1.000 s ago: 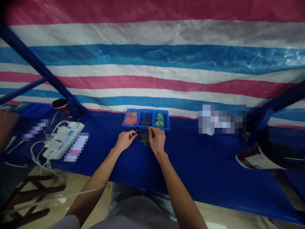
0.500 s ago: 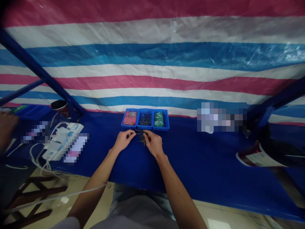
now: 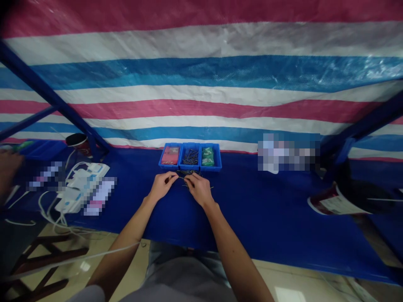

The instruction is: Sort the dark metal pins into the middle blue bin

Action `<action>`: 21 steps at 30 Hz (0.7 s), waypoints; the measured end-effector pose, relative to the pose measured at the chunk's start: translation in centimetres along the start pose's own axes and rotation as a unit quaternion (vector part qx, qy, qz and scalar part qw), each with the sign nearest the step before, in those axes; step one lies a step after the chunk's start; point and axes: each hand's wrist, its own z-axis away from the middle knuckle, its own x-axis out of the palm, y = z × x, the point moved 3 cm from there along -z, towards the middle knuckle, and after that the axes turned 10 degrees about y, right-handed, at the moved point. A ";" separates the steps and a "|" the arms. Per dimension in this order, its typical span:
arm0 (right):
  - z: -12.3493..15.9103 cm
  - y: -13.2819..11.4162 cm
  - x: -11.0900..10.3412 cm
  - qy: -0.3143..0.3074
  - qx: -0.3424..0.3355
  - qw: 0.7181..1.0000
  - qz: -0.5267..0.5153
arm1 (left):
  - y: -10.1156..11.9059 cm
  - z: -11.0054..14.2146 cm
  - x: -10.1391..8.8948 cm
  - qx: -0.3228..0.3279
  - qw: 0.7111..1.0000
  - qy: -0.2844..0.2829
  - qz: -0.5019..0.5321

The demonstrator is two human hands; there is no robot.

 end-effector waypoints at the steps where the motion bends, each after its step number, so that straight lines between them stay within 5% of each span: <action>1: 0.0 -0.1 0.0 0.000 0.001 1.000 -0.003 | 0.1 0.0 0.0 0.001 1.000 0.000 0.005; 15: -0.4 -1.0 -0.4 0.018 0.078 0.984 -0.161 | 2.2 0.0 0.3 0.022 0.991 0.023 0.126; 21: -0.4 -0.5 -0.3 0.005 0.071 0.986 -0.153 | 2.6 0.0 0.2 0.029 0.986 0.039 0.160</action>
